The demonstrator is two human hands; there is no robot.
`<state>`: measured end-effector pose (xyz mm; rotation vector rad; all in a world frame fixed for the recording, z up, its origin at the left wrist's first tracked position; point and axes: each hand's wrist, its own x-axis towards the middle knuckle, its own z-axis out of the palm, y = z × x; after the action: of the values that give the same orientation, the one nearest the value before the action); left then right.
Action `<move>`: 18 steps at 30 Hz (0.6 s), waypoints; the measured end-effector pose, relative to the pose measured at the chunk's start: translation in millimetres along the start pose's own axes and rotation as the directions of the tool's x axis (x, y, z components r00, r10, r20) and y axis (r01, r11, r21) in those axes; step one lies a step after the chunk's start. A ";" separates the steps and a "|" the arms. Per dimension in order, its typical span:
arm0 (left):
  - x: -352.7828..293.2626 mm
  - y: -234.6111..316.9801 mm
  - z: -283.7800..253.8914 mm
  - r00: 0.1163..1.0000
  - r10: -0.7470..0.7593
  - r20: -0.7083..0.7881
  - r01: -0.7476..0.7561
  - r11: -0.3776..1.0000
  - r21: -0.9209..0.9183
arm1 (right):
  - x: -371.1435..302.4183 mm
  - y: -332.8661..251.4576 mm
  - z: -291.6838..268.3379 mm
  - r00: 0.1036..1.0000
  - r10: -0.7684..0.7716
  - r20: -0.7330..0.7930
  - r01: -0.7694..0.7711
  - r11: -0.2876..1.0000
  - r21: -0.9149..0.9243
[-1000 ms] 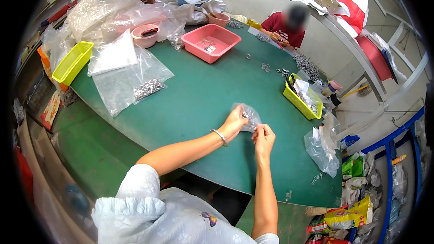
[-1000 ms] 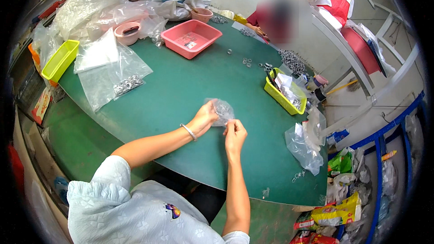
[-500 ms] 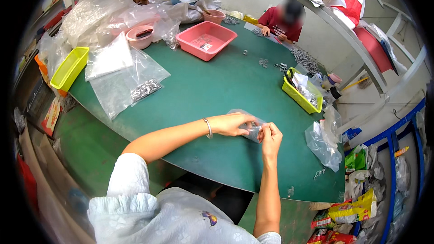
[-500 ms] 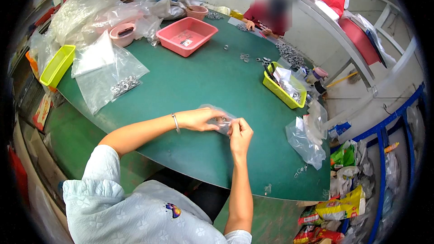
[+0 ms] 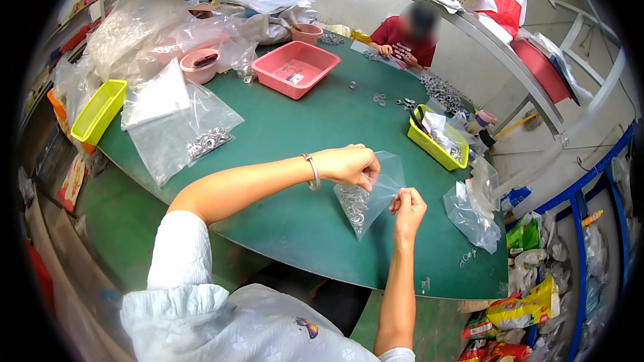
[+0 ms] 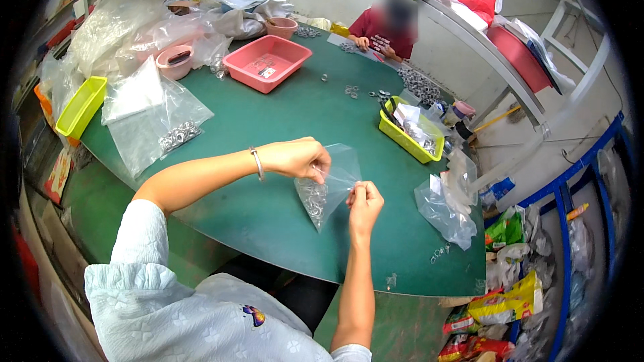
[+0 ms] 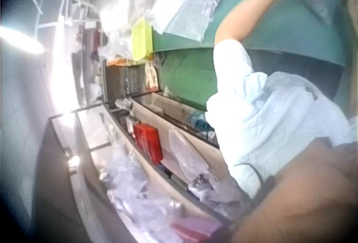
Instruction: The person sorts small metal rings by hand on a green tabletop, picking them up individually or in small clusters from the surface and placing them into clear plastic bags.
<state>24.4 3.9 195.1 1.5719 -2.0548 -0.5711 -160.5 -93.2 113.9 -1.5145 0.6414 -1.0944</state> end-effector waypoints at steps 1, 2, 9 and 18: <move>-2.0 7.6 -3.8 1.000 -0.009 0.014 0.010 0.998 -0.065 | -1.2 -8.7 -0.2 1.000 -0.029 0.005 0.029 0.999 0.020; -2.6 11.8 -5.9 0.999 0.030 0.024 -0.028 0.997 -0.068 | -1.0 -13.3 -1.1 0.998 -0.058 0.009 0.058 0.998 0.039; 11.7 -31.1 30.3 0.975 -0.114 0.193 0.155 0.965 -0.213 | -13.9 31.6 -12.9 0.996 0.023 0.085 -0.028 0.998 0.053; 14.5 6.0 60.0 0.999 -0.047 0.013 0.039 0.922 0.386 | -24.3 33.0 -35.8 0.992 0.121 0.020 -0.122 0.991 0.063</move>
<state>-19.8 -6.6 152.8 1.8375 -2.2549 -0.2013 -197.4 -96.8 74.0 -1.4093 0.6719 -1.0002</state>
